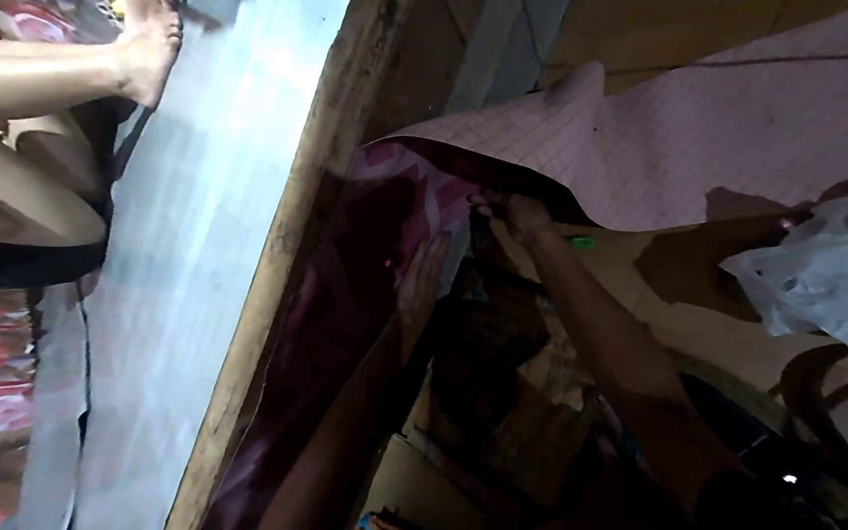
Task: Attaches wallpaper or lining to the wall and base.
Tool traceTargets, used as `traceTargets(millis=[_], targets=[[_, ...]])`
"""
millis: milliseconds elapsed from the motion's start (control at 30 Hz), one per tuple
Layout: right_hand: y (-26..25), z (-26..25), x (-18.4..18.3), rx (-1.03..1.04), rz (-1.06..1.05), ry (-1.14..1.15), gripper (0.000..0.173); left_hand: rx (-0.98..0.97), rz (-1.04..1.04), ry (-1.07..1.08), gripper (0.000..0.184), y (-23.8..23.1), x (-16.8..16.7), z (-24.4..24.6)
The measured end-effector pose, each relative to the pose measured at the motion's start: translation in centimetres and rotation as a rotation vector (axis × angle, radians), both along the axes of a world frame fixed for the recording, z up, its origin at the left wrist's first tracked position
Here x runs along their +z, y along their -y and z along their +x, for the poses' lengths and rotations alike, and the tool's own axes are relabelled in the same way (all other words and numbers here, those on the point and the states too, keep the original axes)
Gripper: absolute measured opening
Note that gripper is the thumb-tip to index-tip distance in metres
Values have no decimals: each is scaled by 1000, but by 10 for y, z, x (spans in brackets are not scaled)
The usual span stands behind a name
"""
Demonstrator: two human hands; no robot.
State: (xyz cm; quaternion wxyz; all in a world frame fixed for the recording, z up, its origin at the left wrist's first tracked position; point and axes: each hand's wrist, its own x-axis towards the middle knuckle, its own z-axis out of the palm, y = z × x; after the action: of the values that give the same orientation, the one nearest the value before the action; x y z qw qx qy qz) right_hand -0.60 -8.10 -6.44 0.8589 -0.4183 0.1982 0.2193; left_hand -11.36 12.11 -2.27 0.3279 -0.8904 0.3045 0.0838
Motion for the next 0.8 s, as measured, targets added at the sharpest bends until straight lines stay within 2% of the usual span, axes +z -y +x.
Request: traceTargets(millis=[100,300,467,800], targets=[[-6,4,-11,38,-43,21,27,10,55,-13,63,5,-2,6],[-15,5,-10,-67,-31,-40,23,-9,102,-10,62,3,-3,6],[-17,7,-9,-65,-61,7,21,44,123,-35,68,10,0,9],[-22,15,-19,-45,-78,106,19,24,8,-52,71,10,-9,25]])
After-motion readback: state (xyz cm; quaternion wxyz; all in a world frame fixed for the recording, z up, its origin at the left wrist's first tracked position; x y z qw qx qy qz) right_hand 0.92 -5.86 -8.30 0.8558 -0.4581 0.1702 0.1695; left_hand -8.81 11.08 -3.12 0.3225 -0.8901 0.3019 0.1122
